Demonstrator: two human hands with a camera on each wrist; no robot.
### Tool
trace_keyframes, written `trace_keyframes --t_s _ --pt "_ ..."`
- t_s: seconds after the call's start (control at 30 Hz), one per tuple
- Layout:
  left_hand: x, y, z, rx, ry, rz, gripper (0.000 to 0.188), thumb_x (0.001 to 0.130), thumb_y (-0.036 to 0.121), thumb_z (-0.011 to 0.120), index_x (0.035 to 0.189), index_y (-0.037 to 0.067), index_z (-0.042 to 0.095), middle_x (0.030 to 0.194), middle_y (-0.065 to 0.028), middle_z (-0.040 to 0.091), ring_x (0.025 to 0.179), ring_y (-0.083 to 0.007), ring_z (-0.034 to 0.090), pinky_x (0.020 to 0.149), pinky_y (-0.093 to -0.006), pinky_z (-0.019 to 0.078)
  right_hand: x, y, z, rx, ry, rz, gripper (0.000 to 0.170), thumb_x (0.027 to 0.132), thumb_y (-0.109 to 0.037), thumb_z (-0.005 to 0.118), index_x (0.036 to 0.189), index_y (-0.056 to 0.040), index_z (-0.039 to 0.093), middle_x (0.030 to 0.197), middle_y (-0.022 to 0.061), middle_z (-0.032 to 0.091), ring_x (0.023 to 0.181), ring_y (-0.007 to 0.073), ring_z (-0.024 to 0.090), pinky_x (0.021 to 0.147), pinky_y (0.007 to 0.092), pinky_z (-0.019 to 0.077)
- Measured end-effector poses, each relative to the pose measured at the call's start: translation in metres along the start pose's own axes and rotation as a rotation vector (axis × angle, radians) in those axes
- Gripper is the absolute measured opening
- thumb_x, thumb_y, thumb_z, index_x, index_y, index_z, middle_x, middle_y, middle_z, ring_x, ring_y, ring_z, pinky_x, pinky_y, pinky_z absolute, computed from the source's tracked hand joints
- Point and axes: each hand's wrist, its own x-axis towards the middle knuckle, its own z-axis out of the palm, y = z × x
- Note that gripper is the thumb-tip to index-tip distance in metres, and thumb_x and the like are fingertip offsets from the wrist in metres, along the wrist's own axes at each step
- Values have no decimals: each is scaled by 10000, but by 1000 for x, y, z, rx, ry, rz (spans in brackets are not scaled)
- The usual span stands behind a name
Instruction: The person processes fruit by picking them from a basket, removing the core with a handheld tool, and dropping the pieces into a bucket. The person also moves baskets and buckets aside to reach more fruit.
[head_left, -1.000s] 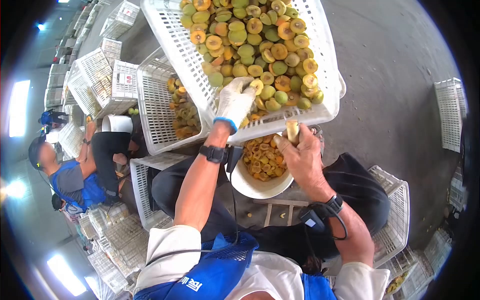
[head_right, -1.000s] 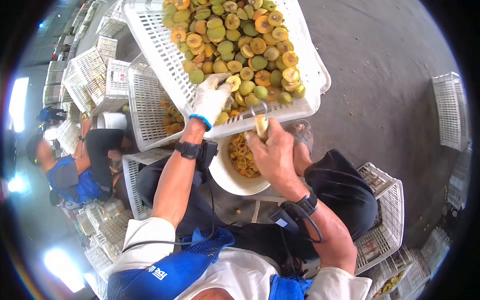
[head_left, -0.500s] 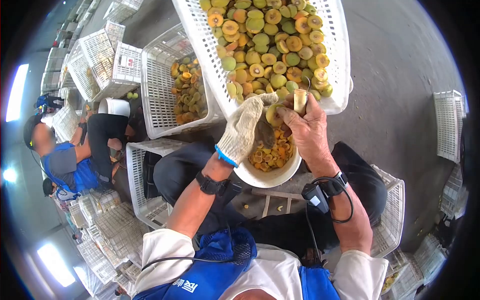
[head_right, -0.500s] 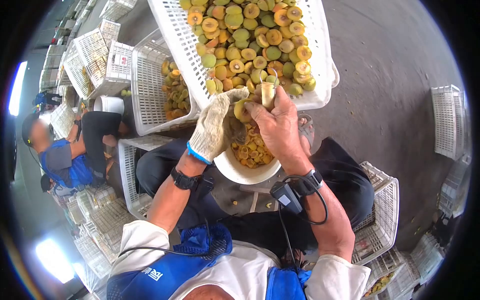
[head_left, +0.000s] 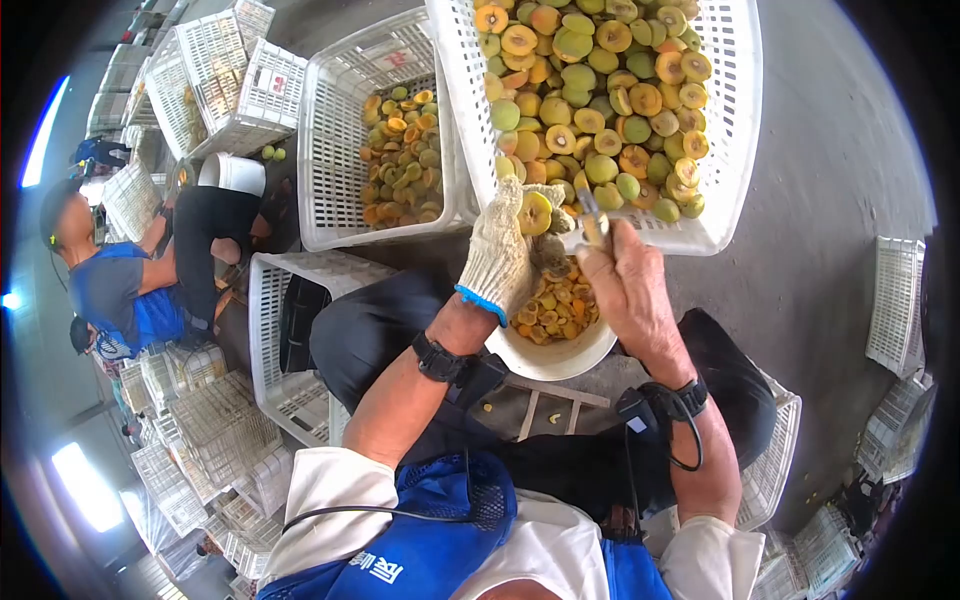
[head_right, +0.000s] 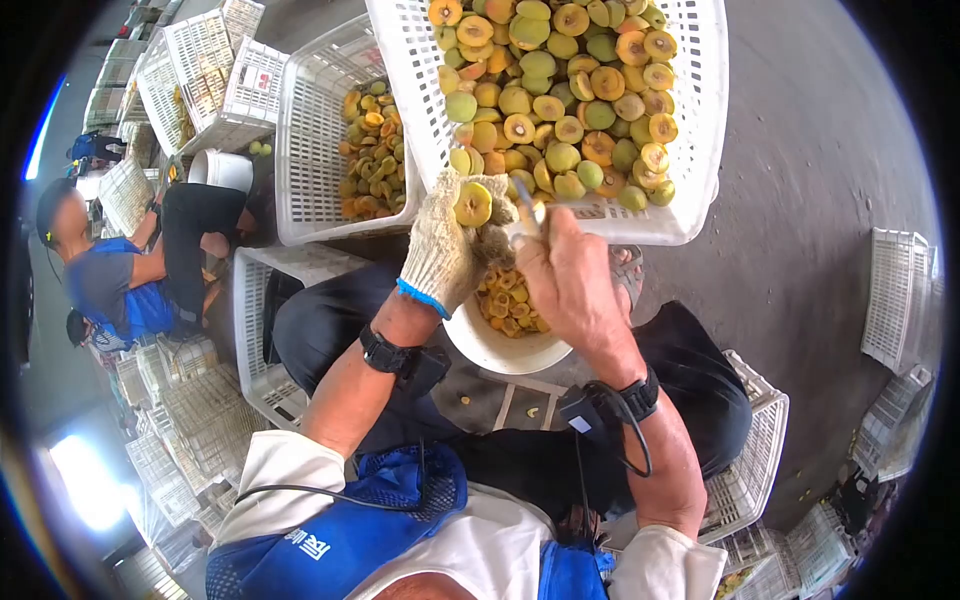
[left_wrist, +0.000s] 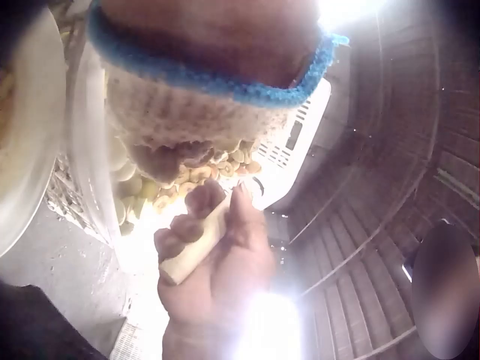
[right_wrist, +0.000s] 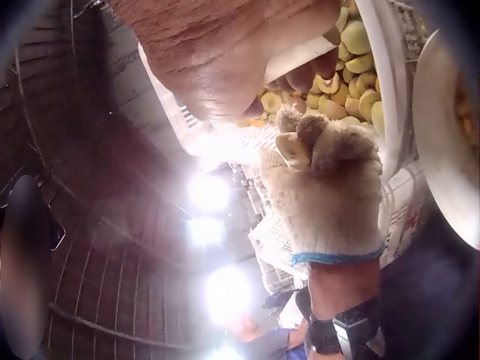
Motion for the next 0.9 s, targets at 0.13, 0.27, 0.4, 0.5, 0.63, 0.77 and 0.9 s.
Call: trace_keyframes --t_s 0.13,0.27,0.4,0.5,0.63,0.77,0.9 --pt "-3 -2 1 134 -14 157 494 1111 456 455 1313 45 641 1157 -68 702 982 -172 686 812 -296 585 -8 -5 14 -278 -50 -63 237 962 -159 659 1034 26 530 693 278 631 730 517 647 622 549 513" --pt "-6 -3 -5 227 -48 204 434 1121 385 475 1319 35 639 1162 -51 705 981 -148 688 793 -300 591 -6 -6 16 -418 -32 -92 213 933 -136 663 1010 14 532 718 275 643 717 499 654 634 553 520" --pt "-9 0 8 55 25 113 405 1111 368 513 1299 31 637 1170 -77 726 994 -175 714 841 -327 593 -8 -3 17 -484 -41 -92 214 870 -91 667 997 3 523 758 263 650 736 480 665 655 556 524" --pt "-7 -8 4 119 19 176 397 1107 375 529 1283 34 625 1153 -71 711 986 -170 700 838 -320 585 -9 0 20 -484 -43 -106 234 838 -73 671 991 8 514 769 256 646 748 475 665 657 549 525" --pt "-5 -14 1 559 -2 501 367 1106 356 526 1255 36 626 1153 -63 696 1009 -148 671 855 -326 572 -8 -2 21 -469 -82 -49 282 812 -47 645 1038 43 502 745 291 641 750 510 655 698 570 514" --pt "-4 -31 -2 502 5 527 323 1099 303 531 1237 27 625 1169 -63 695 1040 -141 651 889 -341 554 -10 -10 23 -516 -122 -75 278 811 -50 655 1018 46 495 724 277 637 738 487 668 671 563 524" --pt "-1 -25 -6 636 4 573 214 997 102 621 1197 33 651 1091 -53 686 991 -146 641 885 -313 530 -7 -14 19 -517 -151 -60 277 814 -76 670 997 47 501 711 265 637 724 468 673 649 552 531"
